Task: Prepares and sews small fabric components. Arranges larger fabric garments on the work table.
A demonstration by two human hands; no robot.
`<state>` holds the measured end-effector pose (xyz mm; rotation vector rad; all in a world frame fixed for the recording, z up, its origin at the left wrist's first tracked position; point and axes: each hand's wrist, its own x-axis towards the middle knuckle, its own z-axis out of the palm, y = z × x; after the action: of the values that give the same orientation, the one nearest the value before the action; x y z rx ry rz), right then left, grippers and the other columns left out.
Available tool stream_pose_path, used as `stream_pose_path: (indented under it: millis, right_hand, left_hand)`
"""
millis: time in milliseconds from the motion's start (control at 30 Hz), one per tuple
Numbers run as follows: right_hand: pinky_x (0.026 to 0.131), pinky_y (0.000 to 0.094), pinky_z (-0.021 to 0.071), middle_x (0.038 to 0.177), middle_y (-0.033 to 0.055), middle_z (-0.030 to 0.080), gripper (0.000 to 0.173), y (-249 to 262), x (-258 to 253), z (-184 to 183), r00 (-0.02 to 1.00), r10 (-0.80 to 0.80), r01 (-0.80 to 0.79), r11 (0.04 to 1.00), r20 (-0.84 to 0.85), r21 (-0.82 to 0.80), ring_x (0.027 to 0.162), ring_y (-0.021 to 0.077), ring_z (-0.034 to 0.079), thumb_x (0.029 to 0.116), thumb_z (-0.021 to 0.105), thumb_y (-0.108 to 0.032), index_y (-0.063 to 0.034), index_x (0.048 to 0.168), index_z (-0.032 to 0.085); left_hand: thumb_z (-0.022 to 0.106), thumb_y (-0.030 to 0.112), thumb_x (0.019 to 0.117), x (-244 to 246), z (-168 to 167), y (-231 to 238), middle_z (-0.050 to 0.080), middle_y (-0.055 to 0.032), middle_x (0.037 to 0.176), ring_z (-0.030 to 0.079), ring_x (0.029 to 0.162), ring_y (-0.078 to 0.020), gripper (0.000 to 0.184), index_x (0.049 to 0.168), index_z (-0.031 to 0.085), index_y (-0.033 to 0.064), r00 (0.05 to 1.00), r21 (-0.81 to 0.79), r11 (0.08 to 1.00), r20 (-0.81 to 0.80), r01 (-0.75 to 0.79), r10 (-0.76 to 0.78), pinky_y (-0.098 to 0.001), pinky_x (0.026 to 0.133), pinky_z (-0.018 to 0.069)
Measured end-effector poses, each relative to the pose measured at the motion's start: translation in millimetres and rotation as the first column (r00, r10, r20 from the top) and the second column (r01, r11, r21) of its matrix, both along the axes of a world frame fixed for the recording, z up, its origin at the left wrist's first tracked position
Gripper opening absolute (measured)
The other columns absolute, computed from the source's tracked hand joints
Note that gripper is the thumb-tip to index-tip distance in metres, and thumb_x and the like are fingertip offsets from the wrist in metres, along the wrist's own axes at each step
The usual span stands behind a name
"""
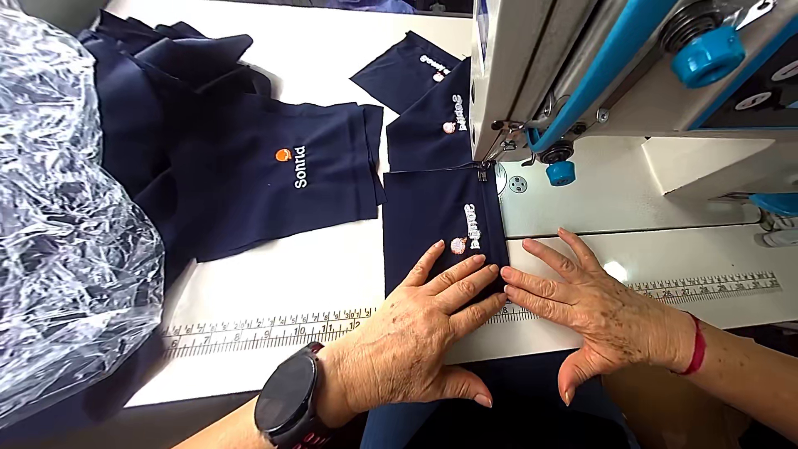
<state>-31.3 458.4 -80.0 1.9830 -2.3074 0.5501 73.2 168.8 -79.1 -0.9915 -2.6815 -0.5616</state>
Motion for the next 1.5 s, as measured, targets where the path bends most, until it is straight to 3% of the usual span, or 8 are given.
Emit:
stream_pose_path:
  millis: [167, 333, 467, 800, 1200, 1367, 1433, 1500]
  right_hand:
    - [0.122, 0.0609, 0.0140, 0.154, -0.0042, 0.054, 0.089, -1, 2, 0, 0.999, -0.003, 0.006, 0.998, 0.052, -0.065, 0.154, 0.0266, 0.031, 0.0926, 0.027, -0.083, -0.0189, 0.146, 0.059]
    - [0.121, 0.0542, 0.0179, 0.149, -0.0035, 0.059, 0.084, -4, 0, 3, 0.998, 0.017, -0.012, 0.996, 0.056, -0.089, 0.149, 0.0251, 0.038, 0.0948, 0.031, -0.080, -0.0174, 0.141, 0.064]
    - [0.119, 0.0518, 0.0216, 0.145, -0.0042, 0.062, 0.082, -10, -10, 4, 0.999, 0.008, -0.004, 0.995, 0.044, -0.103, 0.146, 0.0252, 0.041, 0.0945, 0.033, -0.079, -0.0184, 0.136, 0.068]
    - [0.115, 0.0521, 0.0256, 0.142, -0.0043, 0.064, 0.077, -33, -58, 5, 0.996, -0.058, 0.049, 0.990, -0.070, -0.129, 0.142, 0.0256, 0.045, 0.0950, 0.035, -0.077, -0.0201, 0.131, 0.072]
    - [0.112, 0.0566, 0.0314, 0.139, 0.0071, 0.066, 0.086, -58, -99, 5, 0.990, -0.120, 0.108, 0.984, -0.078, -0.140, 0.128, 0.0257, 0.061, 0.0950, 0.032, -0.078, -0.0113, 0.133, 0.069]
    - [0.121, 0.0525, 0.0226, 0.148, 0.0033, 0.059, 0.075, -2, -57, 14, 0.935, -0.320, 0.278, 0.929, -0.153, -0.245, 0.149, 0.0271, 0.037, 0.1014, 0.030, -0.071, -0.0130, 0.133, 0.067]
    - [0.124, 0.0480, 0.0159, 0.156, 0.0024, 0.050, 0.062, 52, -49, 8, 0.823, -0.522, 0.442, 0.837, -0.226, -0.323, 0.154, 0.0265, 0.027, 0.1048, 0.037, -0.061, -0.0164, 0.141, 0.059]
    - [0.123, 0.0553, 0.0183, 0.157, 0.0165, 0.046, 0.060, 111, -44, -1, 0.632, -0.717, 0.608, 0.694, -0.295, -0.384, 0.153, 0.0405, 0.027, 0.1047, 0.044, -0.051, -0.0086, 0.145, 0.054]
  left_hand:
    - [0.030, 0.083, 0.0912, 5, 0, 3, 0.057, -0.0033, 0.150, 0.048, 0.143, -0.0197, 0.089, 0.141, 0.062, 0.0163, 0.999, -0.002, 0.999, -0.005, -0.044, 0.044, -0.0590, 0.119, 0.0286]
    - [0.037, 0.083, 0.0892, 3, -2, 0, 0.054, -0.0163, 0.149, 0.044, 0.146, -0.0315, 0.079, 0.139, 0.063, 0.0271, 0.998, 0.028, 0.997, 0.003, -0.069, 0.069, -0.0586, 0.119, 0.0318]
    - [0.036, 0.083, 0.0892, -7, -1, -5, 0.051, -0.0181, 0.151, 0.041, 0.147, -0.0332, 0.078, 0.138, 0.065, 0.0299, 0.997, 0.022, 0.996, 0.013, -0.082, 0.082, -0.0587, 0.119, 0.0319]
    - [0.045, 0.079, 0.0860, -64, 10, -27, 0.053, -0.0197, 0.149, 0.042, 0.146, -0.0361, 0.077, 0.135, 0.069, 0.0243, 0.999, -0.016, 0.999, 0.020, -0.040, 0.041, -0.0618, 0.117, 0.0330]
    - [0.043, 0.080, 0.0877, -128, 10, -56, 0.053, -0.0243, 0.147, 0.047, 0.141, -0.0400, 0.079, 0.138, 0.067, 0.0227, 0.999, -0.003, 0.999, -0.012, 0.033, -0.033, -0.0621, 0.113, 0.0351]
    - [0.042, 0.079, 0.0890, -129, 10, -57, 0.053, -0.0229, 0.148, 0.044, 0.143, -0.0408, 0.077, 0.138, 0.066, 0.0241, 1.000, -0.029, 0.999, -0.021, 0.014, -0.014, -0.0688, 0.113, 0.0312]
    - [0.043, 0.078, 0.0892, -128, 9, -57, 0.052, -0.0227, 0.148, 0.044, 0.144, -0.0406, 0.077, 0.139, 0.066, 0.0242, 1.000, -0.035, 0.999, -0.016, 0.006, -0.006, -0.0699, 0.113, 0.0302]
    - [0.043, 0.079, 0.0889, -128, 10, -58, 0.052, -0.0222, 0.149, 0.044, 0.143, -0.0402, 0.077, 0.139, 0.066, 0.0251, 1.000, -0.041, 0.999, -0.013, 0.009, -0.009, -0.0700, 0.112, 0.0308]
